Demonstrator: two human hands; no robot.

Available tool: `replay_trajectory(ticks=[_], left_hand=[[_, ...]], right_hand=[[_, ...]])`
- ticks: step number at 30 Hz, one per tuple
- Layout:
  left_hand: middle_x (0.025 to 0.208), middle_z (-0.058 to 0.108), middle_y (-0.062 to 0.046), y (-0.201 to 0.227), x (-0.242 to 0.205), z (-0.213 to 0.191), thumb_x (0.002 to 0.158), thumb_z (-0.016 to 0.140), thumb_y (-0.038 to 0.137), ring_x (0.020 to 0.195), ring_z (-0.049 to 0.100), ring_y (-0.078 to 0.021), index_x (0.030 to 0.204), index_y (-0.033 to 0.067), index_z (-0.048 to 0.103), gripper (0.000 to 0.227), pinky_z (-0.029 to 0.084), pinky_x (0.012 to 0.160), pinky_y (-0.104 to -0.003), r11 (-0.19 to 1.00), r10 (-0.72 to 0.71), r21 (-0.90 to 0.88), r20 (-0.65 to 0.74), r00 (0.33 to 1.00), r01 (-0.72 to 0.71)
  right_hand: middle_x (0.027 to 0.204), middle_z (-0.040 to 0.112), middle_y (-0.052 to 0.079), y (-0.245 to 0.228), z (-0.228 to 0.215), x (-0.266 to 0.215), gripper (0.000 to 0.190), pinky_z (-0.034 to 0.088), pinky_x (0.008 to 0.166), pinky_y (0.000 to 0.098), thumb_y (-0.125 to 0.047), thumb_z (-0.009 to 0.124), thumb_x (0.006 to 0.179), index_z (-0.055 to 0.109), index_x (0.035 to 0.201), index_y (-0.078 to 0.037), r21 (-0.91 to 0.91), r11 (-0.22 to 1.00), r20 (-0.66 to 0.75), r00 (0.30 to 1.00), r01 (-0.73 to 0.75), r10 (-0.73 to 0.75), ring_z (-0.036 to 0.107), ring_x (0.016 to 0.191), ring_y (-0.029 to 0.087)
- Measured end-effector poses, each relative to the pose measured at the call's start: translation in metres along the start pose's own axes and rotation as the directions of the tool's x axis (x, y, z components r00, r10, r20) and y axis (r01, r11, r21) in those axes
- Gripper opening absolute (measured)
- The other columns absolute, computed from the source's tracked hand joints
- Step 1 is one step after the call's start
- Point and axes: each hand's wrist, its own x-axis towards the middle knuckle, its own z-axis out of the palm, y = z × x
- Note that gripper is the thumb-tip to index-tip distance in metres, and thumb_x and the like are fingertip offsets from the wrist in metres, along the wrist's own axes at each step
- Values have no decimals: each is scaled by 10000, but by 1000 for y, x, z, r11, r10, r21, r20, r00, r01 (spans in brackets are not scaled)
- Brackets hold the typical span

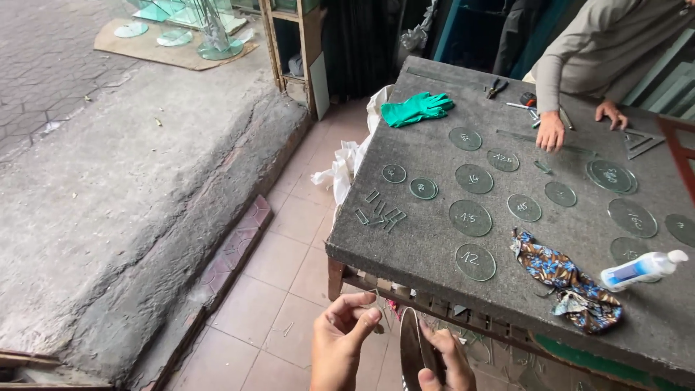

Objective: Cleaning circular glass pieces with a cloth and organizing them on a marked workbench.

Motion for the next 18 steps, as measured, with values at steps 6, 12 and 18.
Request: replay_trajectory(ticks=[6,12,18], left_hand=[[669,781,-131,-21,0,2,827,957,46,641,777,-233,1079,-104,863,308,632,762,-336,999,32,6,43,999,-32],[703,786,-60,-70,-20,9,862,926,-14,669,674,-93,993,-35,889,138,593,695,-262,989,32,138,90,995,-44],[780,838,-88,-43,-11,8,856,950,66,709,712,-114,1010,-41,894,196,600,684,-278,993,50,101,95,994,-59]], right_hand=[[1037,709,-7,23,-5,-14,691,489,946,257,-668,534,1034,711,1532,-223,-91,993,85,994,70,-62,674,945,154],[1224,761,100,-33,-8,49,628,538,1000,391,-532,493,1052,701,1454,-96,-55,994,91,992,98,-92,719,1109,258],[1204,754,101,-37,-2,42,647,516,1002,368,-561,474,1073,694,1459,-90,-28,987,66,986,156,-154,700,1102,246]])
